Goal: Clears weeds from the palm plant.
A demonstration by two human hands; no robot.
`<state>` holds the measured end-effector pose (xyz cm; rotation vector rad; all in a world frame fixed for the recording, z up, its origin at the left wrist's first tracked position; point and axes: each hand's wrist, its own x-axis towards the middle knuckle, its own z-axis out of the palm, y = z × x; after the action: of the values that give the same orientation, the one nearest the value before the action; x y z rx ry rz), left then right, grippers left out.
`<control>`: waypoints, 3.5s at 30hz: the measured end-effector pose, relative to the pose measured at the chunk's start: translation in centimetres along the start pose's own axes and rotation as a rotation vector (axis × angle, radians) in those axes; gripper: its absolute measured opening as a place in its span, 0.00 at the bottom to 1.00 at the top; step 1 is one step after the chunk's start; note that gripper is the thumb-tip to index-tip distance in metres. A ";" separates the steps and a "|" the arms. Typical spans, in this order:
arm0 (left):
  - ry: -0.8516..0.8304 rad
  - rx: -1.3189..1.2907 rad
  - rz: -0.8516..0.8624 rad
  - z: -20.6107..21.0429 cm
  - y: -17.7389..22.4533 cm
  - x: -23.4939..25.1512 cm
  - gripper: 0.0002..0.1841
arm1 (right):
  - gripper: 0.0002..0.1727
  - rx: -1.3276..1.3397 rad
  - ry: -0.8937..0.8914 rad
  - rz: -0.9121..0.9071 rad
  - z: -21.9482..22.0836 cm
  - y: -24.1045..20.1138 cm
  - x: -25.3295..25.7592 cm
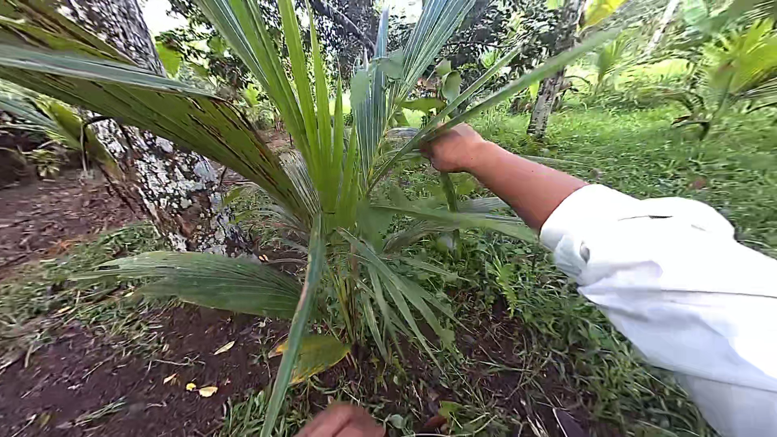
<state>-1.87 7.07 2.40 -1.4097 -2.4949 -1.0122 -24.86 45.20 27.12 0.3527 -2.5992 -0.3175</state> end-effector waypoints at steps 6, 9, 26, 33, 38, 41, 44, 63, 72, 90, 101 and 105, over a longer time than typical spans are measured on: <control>0.315 0.157 0.350 -0.5 5.2 14.2 0.20 | 0.16 -0.019 0.142 -0.169 -2.8 0.0 -7.8; 0.409 0.195 0.311 -1.7 7.1 21.4 0.20 | 0.18 0.006 0.282 -0.257 -1.3 -0.5 -11.0; 0.271 0.441 -0.178 -3.2 7.7 39.5 0.23 | 0.29 0.133 -0.237 0.302 -2.7 -4.8 -22.5; 0.046 0.386 -0.184 -3.9 4.4 39.9 0.24 | 0.17 0.085 -0.197 0.416 0.0 -4.0 -26.1; 0.069 0.433 -0.214 -3.1 3.6 40.6 0.23 | 0.19 -0.399 -0.252 0.084 0.8 -3.2 -27.1; 0.074 0.441 -0.209 -2.9 3.5 40.8 0.22 | 0.15 -0.126 -0.436 0.212 -1.2 -4.0 -26.9; 0.076 0.459 -0.226 -2.5 3.6 40.9 0.22 | 0.19 0.163 -0.484 0.393 -1.9 -4.8 -27.6; 0.099 0.446 -0.423 1.7 15.3 38.4 0.25 | 0.18 0.949 0.039 0.455 11.0 -7.6 -30.0; 0.255 0.274 0.265 4.6 18.2 35.6 0.14 | 0.19 0.938 0.050 0.488 10.3 -7.6 -29.7; 0.331 0.037 -0.191 4.2 19.1 40.8 0.20 | 0.21 1.001 -0.132 0.533 9.9 -8.8 -31.5; -0.483 0.401 0.586 15.3 28.0 34.5 0.11 | 0.21 1.038 -0.334 0.471 8.3 -8.5 -26.2; -1.048 0.461 0.488 14.2 30.2 30.3 0.34 | 0.21 1.044 -0.206 0.528 7.9 -9.0 -27.6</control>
<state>8.10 48.05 18.34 -2.5595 -2.3499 0.5203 -3.85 46.41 5.62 -0.0595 -2.7058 1.2619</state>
